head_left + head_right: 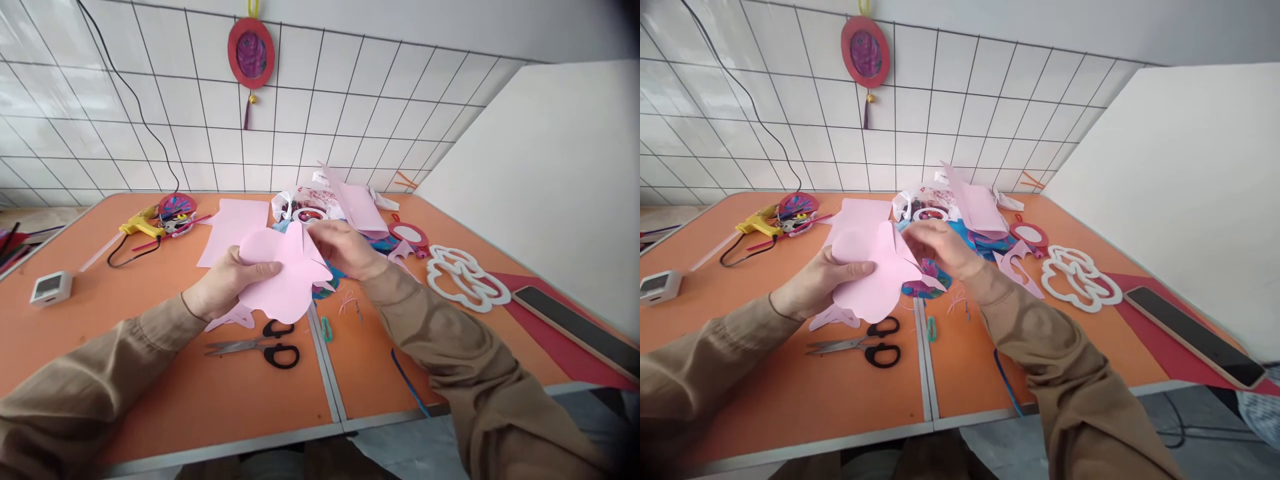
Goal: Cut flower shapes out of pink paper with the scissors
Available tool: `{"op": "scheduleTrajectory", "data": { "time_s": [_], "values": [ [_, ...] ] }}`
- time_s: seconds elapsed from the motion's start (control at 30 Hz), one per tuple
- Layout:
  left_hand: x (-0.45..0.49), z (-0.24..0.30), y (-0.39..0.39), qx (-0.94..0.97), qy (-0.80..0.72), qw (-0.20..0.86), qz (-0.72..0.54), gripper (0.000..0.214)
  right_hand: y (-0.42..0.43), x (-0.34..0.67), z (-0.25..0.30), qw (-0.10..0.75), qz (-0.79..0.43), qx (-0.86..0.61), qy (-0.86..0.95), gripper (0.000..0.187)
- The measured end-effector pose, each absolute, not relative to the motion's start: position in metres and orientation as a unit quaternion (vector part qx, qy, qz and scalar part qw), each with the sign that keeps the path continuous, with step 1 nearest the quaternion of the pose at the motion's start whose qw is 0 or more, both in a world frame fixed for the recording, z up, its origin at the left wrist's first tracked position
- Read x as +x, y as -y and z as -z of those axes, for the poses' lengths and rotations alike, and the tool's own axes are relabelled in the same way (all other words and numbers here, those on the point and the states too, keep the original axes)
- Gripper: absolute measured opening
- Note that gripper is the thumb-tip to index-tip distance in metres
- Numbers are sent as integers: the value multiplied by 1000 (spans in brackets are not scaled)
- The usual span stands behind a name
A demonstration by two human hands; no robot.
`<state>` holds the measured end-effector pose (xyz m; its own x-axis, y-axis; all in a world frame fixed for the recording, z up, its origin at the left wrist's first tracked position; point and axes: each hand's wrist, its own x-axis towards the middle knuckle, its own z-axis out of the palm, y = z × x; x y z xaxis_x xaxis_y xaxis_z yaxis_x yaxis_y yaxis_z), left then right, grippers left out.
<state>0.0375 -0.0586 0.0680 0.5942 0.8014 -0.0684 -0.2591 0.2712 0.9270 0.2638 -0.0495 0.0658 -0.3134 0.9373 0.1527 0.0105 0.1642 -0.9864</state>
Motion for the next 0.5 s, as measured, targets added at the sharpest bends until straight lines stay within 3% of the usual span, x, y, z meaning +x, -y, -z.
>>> {"op": "scheduleTrajectory", "data": {
  "time_s": [0.07,0.23,0.5],
  "values": [
    [37,-67,59,497,-285,743,-347,25,54,266,-75,443,-545,-358,615,53],
    [39,-64,60,511,-293,736,-332,25,73,251,-87,416,-509,-349,667,36],
    [40,-63,64,535,-301,717,-329,26,77,241,-81,425,-438,-434,663,39]
  ]
}}
